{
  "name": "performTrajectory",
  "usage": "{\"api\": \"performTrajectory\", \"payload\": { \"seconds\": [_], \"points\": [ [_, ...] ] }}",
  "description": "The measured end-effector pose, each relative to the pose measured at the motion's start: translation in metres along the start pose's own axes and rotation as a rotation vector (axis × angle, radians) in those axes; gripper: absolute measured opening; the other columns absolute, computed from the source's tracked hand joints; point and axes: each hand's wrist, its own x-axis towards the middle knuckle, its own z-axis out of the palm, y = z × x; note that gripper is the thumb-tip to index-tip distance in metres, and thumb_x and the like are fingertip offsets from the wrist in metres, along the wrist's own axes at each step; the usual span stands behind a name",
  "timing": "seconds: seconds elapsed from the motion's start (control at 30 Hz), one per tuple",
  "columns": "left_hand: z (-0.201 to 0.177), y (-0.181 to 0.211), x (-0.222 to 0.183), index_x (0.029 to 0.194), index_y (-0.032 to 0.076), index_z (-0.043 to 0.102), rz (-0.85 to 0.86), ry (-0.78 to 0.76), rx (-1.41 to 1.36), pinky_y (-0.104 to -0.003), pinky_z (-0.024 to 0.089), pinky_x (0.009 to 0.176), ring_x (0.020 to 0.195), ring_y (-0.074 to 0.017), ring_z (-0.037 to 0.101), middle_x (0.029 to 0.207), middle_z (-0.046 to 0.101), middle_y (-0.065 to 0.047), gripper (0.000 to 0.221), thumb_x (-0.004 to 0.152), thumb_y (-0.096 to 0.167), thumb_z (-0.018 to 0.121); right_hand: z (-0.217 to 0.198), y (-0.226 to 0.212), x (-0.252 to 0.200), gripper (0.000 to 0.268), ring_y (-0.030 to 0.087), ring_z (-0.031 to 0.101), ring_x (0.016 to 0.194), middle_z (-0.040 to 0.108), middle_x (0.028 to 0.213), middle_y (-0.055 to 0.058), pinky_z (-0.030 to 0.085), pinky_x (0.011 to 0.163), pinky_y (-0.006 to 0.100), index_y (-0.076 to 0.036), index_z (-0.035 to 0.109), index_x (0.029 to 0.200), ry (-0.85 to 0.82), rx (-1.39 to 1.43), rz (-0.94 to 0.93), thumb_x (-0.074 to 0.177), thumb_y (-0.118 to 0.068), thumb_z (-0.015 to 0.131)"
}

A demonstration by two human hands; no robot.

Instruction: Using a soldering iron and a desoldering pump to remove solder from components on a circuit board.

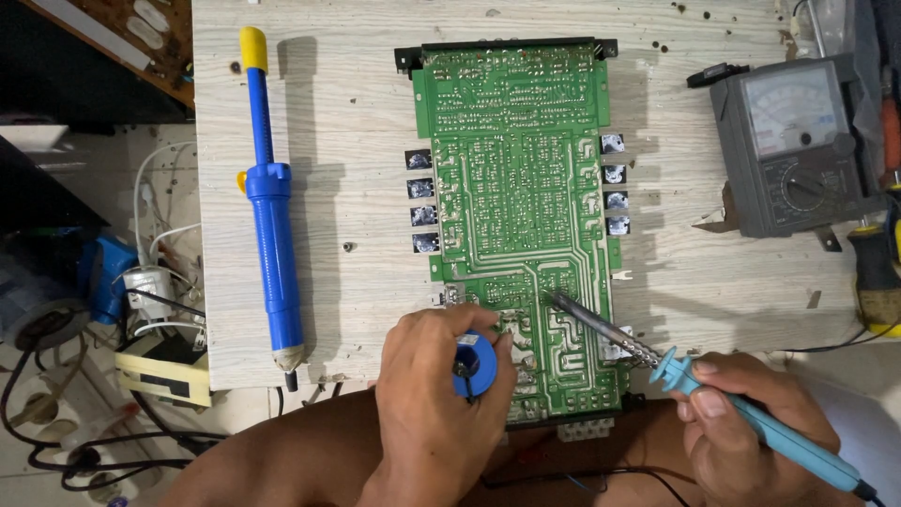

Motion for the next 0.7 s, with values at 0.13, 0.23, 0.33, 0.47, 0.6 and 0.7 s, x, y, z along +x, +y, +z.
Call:
{"api": "performTrajectory", "payload": {
  "seconds": [0.13, 0.23, 0.33, 0.47, 0.6, 0.7],
  "points": [
    [0.002, -0.003, -0.001, 0.104, 0.008, 0.063, 0.01, -0.009, 0.026, -0.036, 0.052, 0.086, 0.082, -0.0193, 0.068, 0.089, 0.073, -0.002, 0.035, 0.075, 0.005, 0.083, -0.001, 0.0, 0.001, 0.017, 0.008, 0.06, 0.06, 0.068, 0.08, 0.011, 0.055, 0.058, 0.018, -0.003, 0.06, 0.107, -0.012, -0.011, 0.012, 0.091, -0.008, 0.057],
    [0.003, -0.003, -0.001, 0.104, 0.008, 0.063, 0.009, -0.02, 0.039, -0.036, 0.051, 0.087, 0.083, -0.0196, 0.067, 0.089, 0.073, -0.002, 0.036, 0.075, 0.006, 0.083, -0.001, 0.003, 0.0, 0.016, 0.007, 0.059, 0.06, 0.069, 0.08, 0.011, 0.055, 0.058, 0.017, -0.003, 0.06, 0.107, -0.009, -0.003, -0.005, 0.091, -0.008, 0.057],
    [0.004, -0.004, -0.002, 0.105, 0.008, 0.063, 0.014, -0.023, 0.053, -0.037, 0.051, 0.088, 0.084, -0.0201, 0.068, 0.09, 0.073, -0.003, 0.035, 0.075, 0.007, 0.083, 0.0, 0.002, -0.003, 0.015, 0.009, 0.058, 0.061, 0.068, 0.083, 0.013, 0.055, 0.06, 0.019, -0.002, 0.06, 0.105, 0.022, 0.008, 0.023, 0.091, -0.007, 0.057],
    [0.004, -0.002, -0.001, 0.105, 0.008, 0.063, 0.019, -0.011, 0.056, -0.037, 0.05, 0.088, 0.083, -0.0199, 0.067, 0.086, 0.071, -0.002, 0.036, 0.075, 0.006, 0.083, -0.001, 0.002, -0.005, 0.014, 0.011, 0.059, 0.065, 0.069, 0.089, 0.015, 0.055, 0.062, 0.02, -0.001, 0.06, 0.104, 0.035, -0.009, 0.067, 0.091, -0.007, 0.057],
    [0.004, -0.001, 0.0, 0.104, 0.007, 0.064, 0.031, -0.001, 0.051, -0.036, 0.05, 0.087, 0.082, -0.0203, 0.066, 0.09, 0.072, -0.003, 0.035, 0.074, 0.005, 0.082, -0.001, -0.002, 0.003, 0.015, 0.009, 0.058, 0.06, 0.069, 0.083, 0.012, 0.054, 0.059, 0.019, -0.001, 0.059, 0.105, -0.008, -0.022, 0.015, 0.092, -0.008, 0.056],
    [0.004, -0.001, -0.001, 0.105, 0.008, 0.064, 0.03, 0.005, 0.049, -0.037, 0.05, 0.087, 0.082, -0.0211, 0.066, 0.09, 0.072, -0.002, 0.036, 0.074, 0.005, 0.082, -0.002, -0.003, 0.004, 0.015, 0.008, 0.059, 0.059, 0.069, 0.08, 0.011, 0.055, 0.057, 0.019, -0.003, 0.058, 0.106, -0.063, -0.059, -0.002, 0.092, -0.009, 0.056]
  ]
}}
